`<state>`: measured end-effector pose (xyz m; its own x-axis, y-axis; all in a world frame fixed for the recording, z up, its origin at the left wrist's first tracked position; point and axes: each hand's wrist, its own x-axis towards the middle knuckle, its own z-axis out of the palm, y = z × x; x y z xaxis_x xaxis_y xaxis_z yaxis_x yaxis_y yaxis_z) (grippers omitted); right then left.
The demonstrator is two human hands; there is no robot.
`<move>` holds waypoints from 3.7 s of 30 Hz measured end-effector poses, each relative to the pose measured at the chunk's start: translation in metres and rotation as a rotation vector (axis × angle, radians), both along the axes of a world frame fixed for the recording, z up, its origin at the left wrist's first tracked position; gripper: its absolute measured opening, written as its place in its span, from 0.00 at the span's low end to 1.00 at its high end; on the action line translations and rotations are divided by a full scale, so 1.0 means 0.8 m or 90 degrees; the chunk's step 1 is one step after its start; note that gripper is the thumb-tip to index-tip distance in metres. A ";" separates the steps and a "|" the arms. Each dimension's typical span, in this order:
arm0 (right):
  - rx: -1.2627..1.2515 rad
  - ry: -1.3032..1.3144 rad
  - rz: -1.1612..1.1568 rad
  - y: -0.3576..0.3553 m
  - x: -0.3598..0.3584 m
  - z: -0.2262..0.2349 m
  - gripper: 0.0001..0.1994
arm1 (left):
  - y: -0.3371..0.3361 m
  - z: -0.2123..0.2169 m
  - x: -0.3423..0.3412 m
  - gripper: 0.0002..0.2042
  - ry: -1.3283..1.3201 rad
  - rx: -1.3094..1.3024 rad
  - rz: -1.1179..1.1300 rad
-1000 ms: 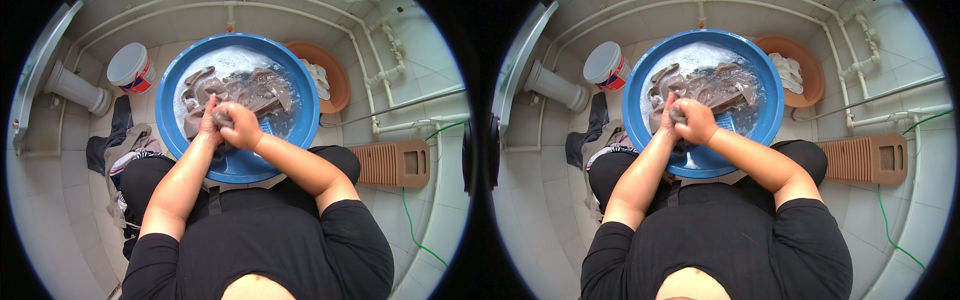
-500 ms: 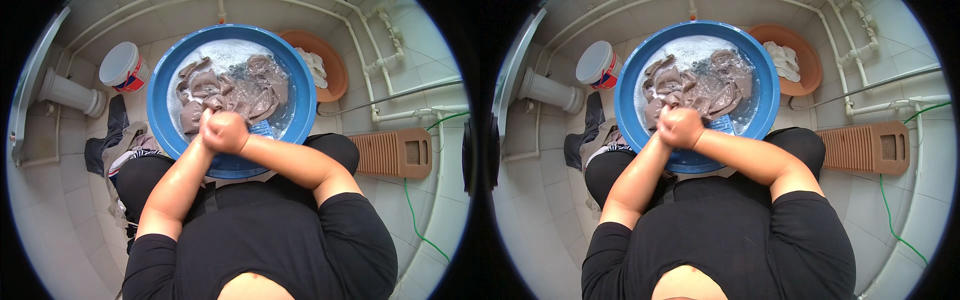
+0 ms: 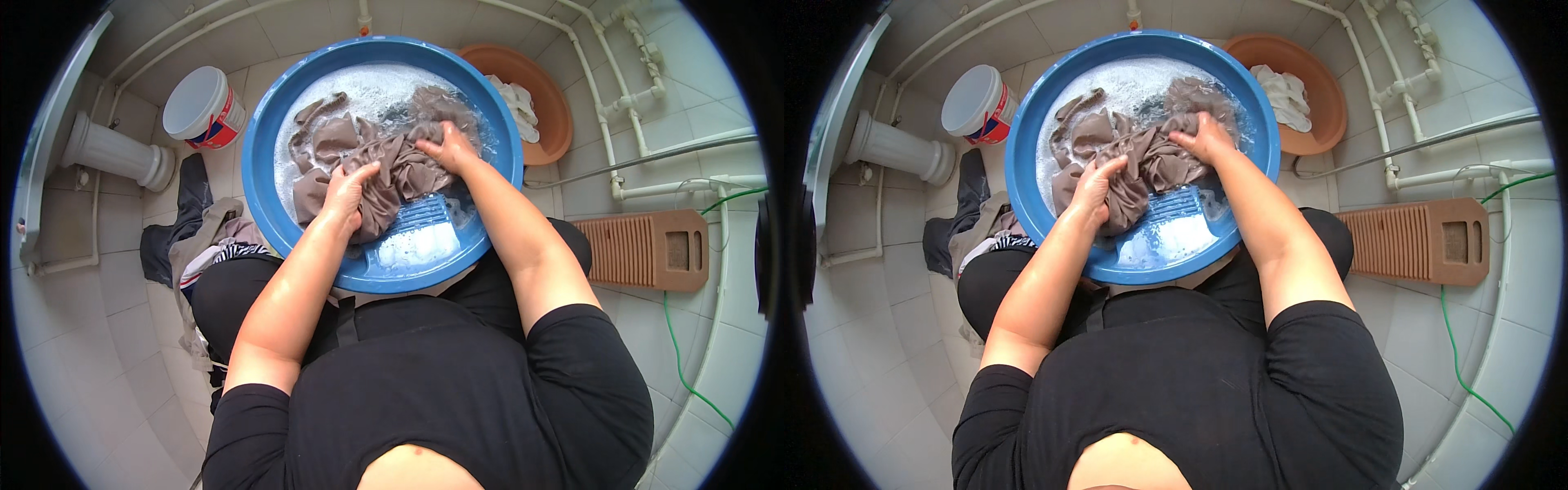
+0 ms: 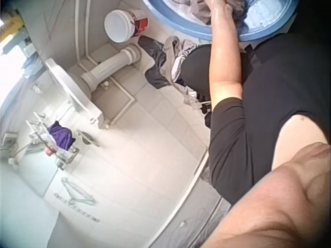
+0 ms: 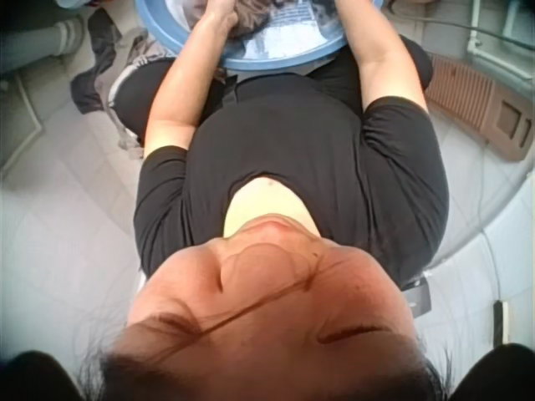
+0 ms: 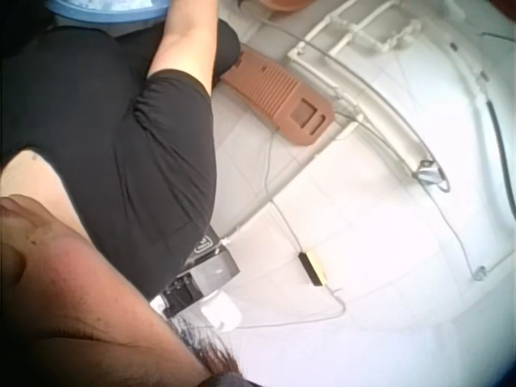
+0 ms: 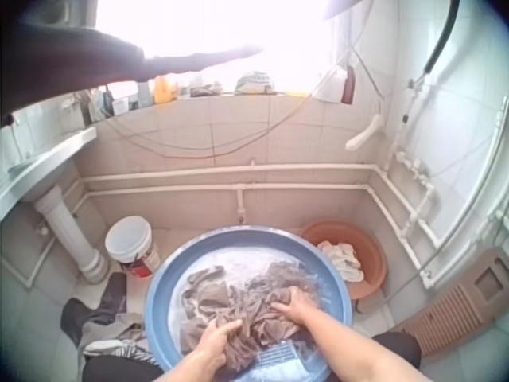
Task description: The person hand-washes a brown garment in a blue basin filled with soapy water. They repeatedly scrub, squeeze, and rinse the fabric by hand, occasionally lifting and unfolding it to treat different sections.
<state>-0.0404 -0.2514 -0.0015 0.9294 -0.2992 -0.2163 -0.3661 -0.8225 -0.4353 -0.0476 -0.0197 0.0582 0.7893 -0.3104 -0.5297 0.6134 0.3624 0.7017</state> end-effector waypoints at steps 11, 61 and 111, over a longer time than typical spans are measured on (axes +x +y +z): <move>0.107 -0.459 0.230 0.091 -0.009 0.062 0.12 | 0.004 -0.017 0.008 0.18 0.096 -0.216 0.002; 0.018 0.031 0.408 0.035 -0.037 0.085 0.22 | 0.050 0.071 -0.001 0.33 -0.470 0.832 -0.852; 0.253 -0.581 0.514 0.195 -0.043 0.097 0.10 | 0.017 -0.003 0.028 0.21 0.050 -0.215 0.030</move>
